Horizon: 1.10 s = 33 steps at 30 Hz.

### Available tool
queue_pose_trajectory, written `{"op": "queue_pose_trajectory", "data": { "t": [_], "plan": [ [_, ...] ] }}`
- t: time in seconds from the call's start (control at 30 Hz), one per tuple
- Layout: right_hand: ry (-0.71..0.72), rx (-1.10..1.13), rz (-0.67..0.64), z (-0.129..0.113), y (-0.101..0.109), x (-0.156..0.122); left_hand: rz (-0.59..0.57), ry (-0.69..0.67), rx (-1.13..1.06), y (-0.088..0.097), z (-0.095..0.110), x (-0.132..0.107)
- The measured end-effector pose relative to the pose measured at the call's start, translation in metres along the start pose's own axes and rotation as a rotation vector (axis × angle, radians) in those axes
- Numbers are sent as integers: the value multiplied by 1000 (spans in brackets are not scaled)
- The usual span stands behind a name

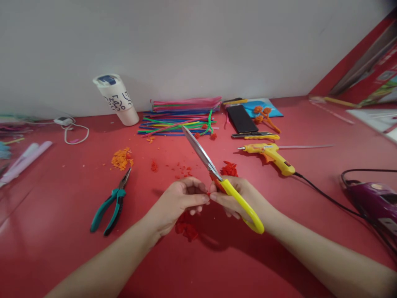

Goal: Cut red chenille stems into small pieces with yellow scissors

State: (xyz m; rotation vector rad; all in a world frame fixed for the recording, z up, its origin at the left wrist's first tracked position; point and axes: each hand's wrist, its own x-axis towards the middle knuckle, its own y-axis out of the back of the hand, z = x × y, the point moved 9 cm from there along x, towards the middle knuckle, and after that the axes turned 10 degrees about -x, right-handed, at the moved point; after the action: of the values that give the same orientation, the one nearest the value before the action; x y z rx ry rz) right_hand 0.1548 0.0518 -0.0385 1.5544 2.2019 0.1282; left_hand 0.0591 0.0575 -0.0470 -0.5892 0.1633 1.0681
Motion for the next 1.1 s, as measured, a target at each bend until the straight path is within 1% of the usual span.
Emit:
{"op": "queue_pose_trajectory", "data": {
  "t": [0.13, 0.23, 0.4, 0.53, 0.63, 0.7, 0.77, 0.83, 0.97, 1.1],
  "plan": [
    [2, 15, -2, -2, -1, 0, 12, -50, 26, -1, 3, 0],
    [16, -2, 21, -5, 1, -1, 39, -95, 82, 0, 7, 0],
    [42, -87, 73, -10, 6, -2, 59, -68, 194, 0, 6, 0],
    [89, -160, 96, -13, 7, -2, 91, -56, 195, -1, 5, -2],
    [106, -213, 112, -14, 11, -2, 94, -87, 181, 0, 9, -3],
    [132, -324, 168, -16, 19, -3, 126, -137, 142, 5, 15, -4],
    [147, -502, 226, -20, 27, -5, 194, -196, 68, 15, 23, -5],
    [147, -682, 250, -22, 31, -7, 257, -258, -16, 26, 31, -7],
    [159, -939, 236, -23, 27, -9, 311, -369, -127, 39, 44, -11],
    [207, -1153, 251, -23, 21, -9, 322, -443, -156, 43, 53, -15]
  ]
}}
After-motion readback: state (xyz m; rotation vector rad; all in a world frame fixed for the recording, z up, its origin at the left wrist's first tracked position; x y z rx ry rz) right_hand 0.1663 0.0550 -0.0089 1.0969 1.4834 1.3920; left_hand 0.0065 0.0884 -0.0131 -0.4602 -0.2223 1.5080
